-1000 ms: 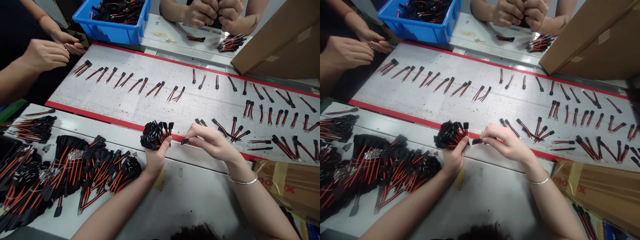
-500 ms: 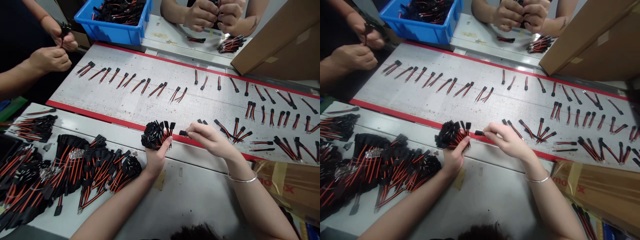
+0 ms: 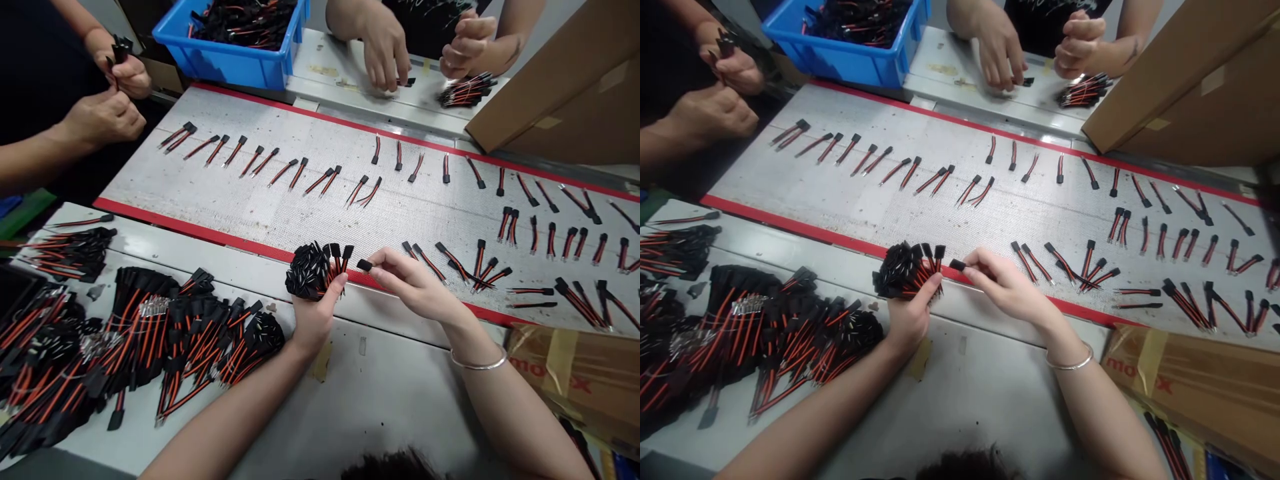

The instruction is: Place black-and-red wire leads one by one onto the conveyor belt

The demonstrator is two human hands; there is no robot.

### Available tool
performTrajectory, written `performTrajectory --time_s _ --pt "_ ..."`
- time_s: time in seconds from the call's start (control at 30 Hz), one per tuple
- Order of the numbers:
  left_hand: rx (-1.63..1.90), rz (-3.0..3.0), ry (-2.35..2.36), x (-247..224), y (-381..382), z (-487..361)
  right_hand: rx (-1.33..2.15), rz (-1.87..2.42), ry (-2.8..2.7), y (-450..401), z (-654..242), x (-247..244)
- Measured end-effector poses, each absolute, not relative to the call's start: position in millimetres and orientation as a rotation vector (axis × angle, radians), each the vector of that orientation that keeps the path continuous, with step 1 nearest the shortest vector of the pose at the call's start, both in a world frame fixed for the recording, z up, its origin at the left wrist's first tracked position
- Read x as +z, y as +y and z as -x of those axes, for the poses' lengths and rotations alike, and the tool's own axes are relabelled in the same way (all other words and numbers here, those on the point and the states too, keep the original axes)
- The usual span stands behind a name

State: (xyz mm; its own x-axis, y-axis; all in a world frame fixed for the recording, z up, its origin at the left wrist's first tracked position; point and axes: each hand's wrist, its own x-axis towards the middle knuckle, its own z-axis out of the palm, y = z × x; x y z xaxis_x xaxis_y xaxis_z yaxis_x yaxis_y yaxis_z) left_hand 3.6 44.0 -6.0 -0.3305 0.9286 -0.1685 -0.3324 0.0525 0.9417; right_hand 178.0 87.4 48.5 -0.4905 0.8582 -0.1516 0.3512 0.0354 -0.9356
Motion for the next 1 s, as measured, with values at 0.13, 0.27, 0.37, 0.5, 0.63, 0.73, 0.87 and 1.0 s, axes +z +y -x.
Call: performTrajectory --time_s 0.13,0.27,0.37,0.5,0.63,0.73,0.87,1.0 --pt "1.516 -0.694 1.271 -5.5 43.6 -3.7 1.467 1.141 -1.833 87.3 -179.2 53.6" --pt "1.506 -0.697 1.268 -7.1 42.9 -4.1 1.476 1.061 -1.83 86.1 -181.8 57.8" --pt "1.513 -0.699 1.257 -7.7 42.2 -4.6 1.471 0.967 -1.849 83.4 -184.6 63.1" --pt "1.516 -0.696 1.282 -4.5 42.7 -5.1 1.44 0.874 -1.884 78.2 -188.1 72.6" --pt "1.524 -0.724 1.29 -2.9 44.0 -5.1 1.442 0.745 -1.906 74.5 -191.0 77.6" --pt "1.535 -0.753 1.28 -4.1 43.9 -5.0 1.497 0.652 -1.885 72.1 -192.4 78.4" --pt "1.523 -0.756 1.297 -5.1 43.0 -5.1 1.535 0.668 -1.844 71.4 -194.0 78.3" --pt "1.537 -0.744 1.28 -5.5 43.1 -5.2 1.528 0.888 -1.827 84.1 -198.3 66.6"
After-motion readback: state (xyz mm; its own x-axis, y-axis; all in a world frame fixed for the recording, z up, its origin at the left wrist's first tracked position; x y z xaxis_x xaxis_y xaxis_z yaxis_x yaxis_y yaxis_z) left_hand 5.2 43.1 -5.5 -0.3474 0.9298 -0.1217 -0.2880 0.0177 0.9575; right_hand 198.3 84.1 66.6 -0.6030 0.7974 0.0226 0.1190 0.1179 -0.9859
